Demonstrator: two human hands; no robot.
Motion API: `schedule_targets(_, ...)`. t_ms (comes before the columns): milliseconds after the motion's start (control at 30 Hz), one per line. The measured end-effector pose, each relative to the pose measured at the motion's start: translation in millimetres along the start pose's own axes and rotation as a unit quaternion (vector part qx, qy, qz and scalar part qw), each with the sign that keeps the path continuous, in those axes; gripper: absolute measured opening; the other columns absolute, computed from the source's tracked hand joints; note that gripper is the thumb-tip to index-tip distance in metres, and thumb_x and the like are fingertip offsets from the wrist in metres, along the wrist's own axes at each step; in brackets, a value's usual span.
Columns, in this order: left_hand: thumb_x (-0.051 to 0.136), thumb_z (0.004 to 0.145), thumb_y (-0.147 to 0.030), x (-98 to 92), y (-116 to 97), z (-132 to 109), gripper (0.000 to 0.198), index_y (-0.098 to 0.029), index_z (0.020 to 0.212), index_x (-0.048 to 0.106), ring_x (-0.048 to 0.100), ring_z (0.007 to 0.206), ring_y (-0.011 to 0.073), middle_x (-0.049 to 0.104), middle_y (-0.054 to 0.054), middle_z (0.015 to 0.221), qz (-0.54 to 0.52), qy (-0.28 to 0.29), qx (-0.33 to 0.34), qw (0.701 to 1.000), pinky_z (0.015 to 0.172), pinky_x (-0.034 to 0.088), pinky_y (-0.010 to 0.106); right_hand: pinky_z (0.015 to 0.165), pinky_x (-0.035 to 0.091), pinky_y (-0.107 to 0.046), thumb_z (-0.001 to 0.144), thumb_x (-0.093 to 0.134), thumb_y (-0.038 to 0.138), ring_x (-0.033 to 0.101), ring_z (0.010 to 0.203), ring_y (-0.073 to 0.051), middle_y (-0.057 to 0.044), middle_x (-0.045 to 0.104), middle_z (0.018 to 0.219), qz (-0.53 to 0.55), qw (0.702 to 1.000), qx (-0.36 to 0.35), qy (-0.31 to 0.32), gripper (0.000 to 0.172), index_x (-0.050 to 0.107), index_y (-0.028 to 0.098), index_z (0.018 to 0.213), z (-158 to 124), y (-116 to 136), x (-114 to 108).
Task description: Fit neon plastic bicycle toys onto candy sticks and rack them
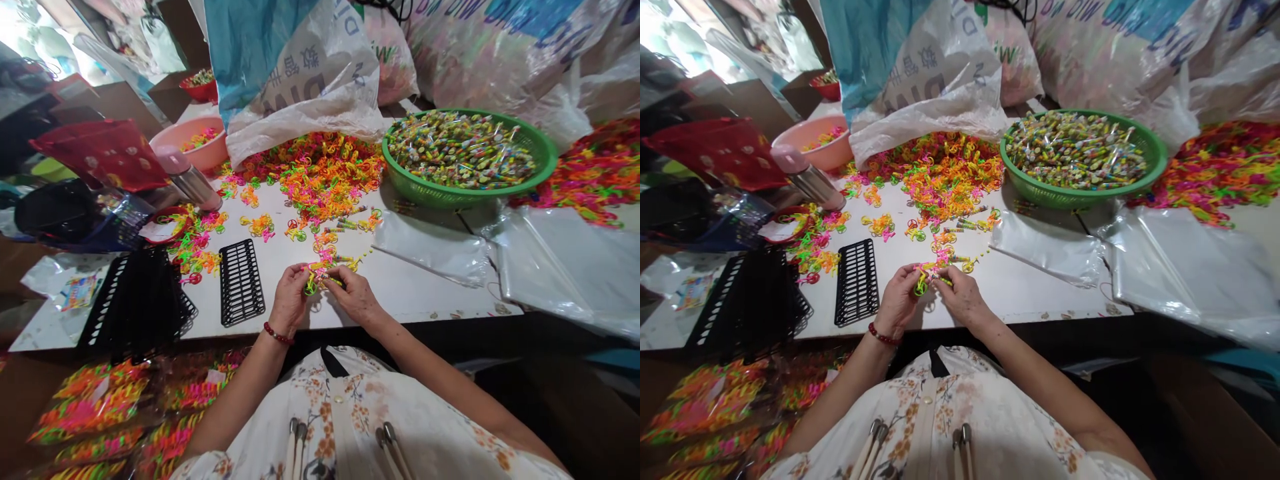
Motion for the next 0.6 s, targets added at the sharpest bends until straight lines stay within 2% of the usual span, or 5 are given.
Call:
schedule_targets(133,0.082,0.062,-0.041,0.7,4.9,0.3,0.043,-0.018,0.083,0.052,0.052,0.055,0.0066,0.058,-0.006,0.067,0.034,-0.001,0.002,0.999,0.056,0.039,0.02,0.073,0.047,-0.031,0.087,0.061,0.035,0.066,0.081,-0.019,-0.003,0.071,0.088,0.007,1.0,-0.01,0.003,0.013,0.062,0.023,0.091,-2.2,2.2,-0.4)
schedule_targets(367,0.069,0.075,-0.053,-1.1,4.7,1.8,0.039,-0.019,0.079,0.051,0.043,0.049,0.0068,0.05,-0.007,0.06,0.18,-0.009,0.05,0.982,0.047,0.034,0.02,0.076,0.048,-0.032,0.088,0.059,0.028,0.066,0.084,-0.02,-0.005,0.07,0.091,-0.023,0.999,-0.034,0.012,0.009,0.06,0.022,0.094,-5.4,4.0,-0.5)
schedule_targets(600,0.058,0.082,-0.057,2.3,6.6,-3.1,0.037,-0.022,0.082,0.046,0.038,0.04,0.0076,0.044,-0.009,0.055,0.245,-0.019,0.025,0.969,0.037,0.03,0.019,0.076,0.048,-0.031,0.088,0.056,0.024,0.065,0.084,-0.019,-0.005,0.069,0.09,-0.035,0.997,-0.064,0.012,0.007,0.059,0.02,0.094,-6.6,7.5,0.6)
Point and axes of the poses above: each hand's wrist, its own z-axis towards the middle knuckle, its own x-axis out of the palm, y = z × x, the point moved 4 cm from there along z, towards the middle knuckle
